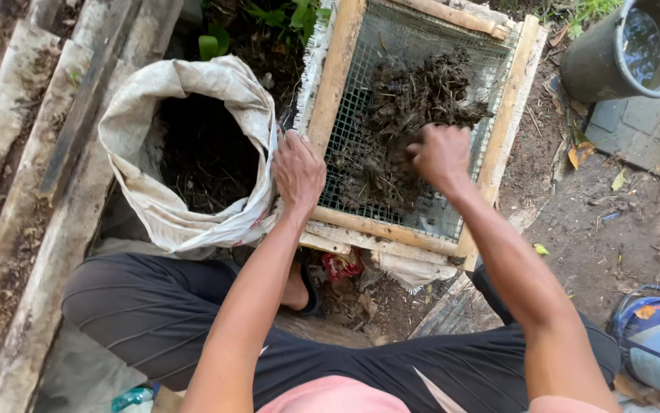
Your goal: The person sits on the ground and uses a small trowel and their hands to sift dried organic plant matter and compost through a mesh screen into a white bag.
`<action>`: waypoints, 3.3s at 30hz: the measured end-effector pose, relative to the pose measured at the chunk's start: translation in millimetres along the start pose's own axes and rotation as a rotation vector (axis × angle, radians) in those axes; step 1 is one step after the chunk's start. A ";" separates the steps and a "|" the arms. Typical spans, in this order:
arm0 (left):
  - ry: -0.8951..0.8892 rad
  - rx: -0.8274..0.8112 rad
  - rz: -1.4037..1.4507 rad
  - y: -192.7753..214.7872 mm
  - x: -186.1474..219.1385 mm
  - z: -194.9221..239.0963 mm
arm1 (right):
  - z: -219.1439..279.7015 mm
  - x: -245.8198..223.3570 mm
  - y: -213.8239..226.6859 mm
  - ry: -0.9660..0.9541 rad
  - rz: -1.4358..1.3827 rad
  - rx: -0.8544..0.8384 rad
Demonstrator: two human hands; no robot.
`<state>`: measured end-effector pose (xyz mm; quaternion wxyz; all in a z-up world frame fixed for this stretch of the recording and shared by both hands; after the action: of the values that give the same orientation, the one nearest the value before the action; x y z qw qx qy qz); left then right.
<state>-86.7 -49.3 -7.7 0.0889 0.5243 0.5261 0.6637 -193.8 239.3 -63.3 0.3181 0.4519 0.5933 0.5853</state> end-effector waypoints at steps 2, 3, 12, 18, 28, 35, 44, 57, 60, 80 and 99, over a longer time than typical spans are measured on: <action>-0.009 -0.006 -0.022 4.7 -2.6 5.6 | 2.1 8.4 9.9 -0.010 -0.049 -0.001; -0.027 0.006 -0.035 6.5 1.1 0.5 | -8.2 15.4 18.0 -0.020 -0.093 0.020; -0.067 0.110 -0.123 4.0 5.4 0.1 | -11.8 -54.1 24.6 0.112 0.023 0.154; -0.013 0.045 -0.010 -3.0 -5.8 0.5 | -24.6 -18.6 45.9 -0.059 -0.282 0.015; -0.098 0.140 -0.127 0.4 2.5 -6.1 | -16.1 -9.5 19.5 -0.014 -0.057 0.033; -0.017 0.031 -0.037 -8.7 -9.4 -2.8 | 8.1 -63.4 46.6 -0.022 -0.202 -0.001; -0.073 0.091 -0.065 -2.4 -0.4 -3.4 | -32.6 -35.1 30.1 -0.019 -0.007 0.353; -0.021 0.015 -0.019 -14.9 -11.5 0.3 | 32.5 -51.8 92.7 0.124 -0.207 -0.119; -0.021 0.011 -0.006 -8.5 -4.9 0.7 | 50.6 -55.5 67.9 0.230 -0.131 -0.055; -0.001 0.007 -0.004 -12.4 -7.8 1.0 | 29.6 -18.9 57.9 0.104 -0.071 -0.020; -0.050 0.061 0.010 1.6 7.1 1.9 | 27.7 -9.3 36.3 0.161 0.003 0.142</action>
<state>-87.6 -44.1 -2.4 0.0826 0.5459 0.5411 0.6344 -159.1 238.7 -32.2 0.2356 0.4257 0.6564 0.5765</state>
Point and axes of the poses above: each hand's wrist, its own z-axis away from the middle knuckle, its own y-axis out of the back of the hand, x = y × z, the point moved 10 cm from there along -z, towards the middle knuckle, and after that the axes turned 13 degrees about x, right-handed, at the moved point
